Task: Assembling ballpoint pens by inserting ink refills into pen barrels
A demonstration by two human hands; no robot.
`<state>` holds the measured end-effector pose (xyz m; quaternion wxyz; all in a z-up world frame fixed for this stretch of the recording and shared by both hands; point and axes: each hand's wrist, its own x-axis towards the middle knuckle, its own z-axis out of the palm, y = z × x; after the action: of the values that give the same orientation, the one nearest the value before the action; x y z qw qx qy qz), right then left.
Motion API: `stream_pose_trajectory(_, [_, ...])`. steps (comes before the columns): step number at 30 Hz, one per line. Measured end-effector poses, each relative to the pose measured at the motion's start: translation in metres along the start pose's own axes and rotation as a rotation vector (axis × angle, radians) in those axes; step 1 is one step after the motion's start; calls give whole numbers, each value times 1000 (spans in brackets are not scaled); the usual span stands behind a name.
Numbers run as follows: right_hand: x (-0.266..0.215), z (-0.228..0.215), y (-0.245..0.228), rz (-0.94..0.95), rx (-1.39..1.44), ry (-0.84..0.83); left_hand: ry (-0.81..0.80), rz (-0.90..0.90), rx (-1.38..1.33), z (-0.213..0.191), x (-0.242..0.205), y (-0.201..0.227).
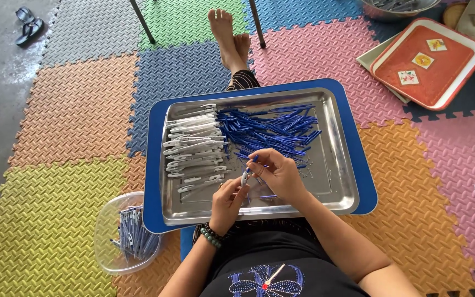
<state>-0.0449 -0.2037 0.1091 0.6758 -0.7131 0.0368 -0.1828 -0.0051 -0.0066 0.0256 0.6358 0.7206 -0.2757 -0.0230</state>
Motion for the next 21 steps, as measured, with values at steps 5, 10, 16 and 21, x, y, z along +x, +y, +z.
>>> stream_pose_trajectory(5, [-1,-3,15,27,-25,-56,-7,8,13,1,1,-2])
stream_pose_trajectory(10, [2,-3,4,44,-65,-84,-8,10,26,0,1,-1])
stream_pose_trajectory(16, [15,-7,30,133,16,-16,-19,9,76,1,3,-14])
stream_pose_trajectory(21, [21,-18,34,177,104,135,-97,-249,-167,0,1,-17])
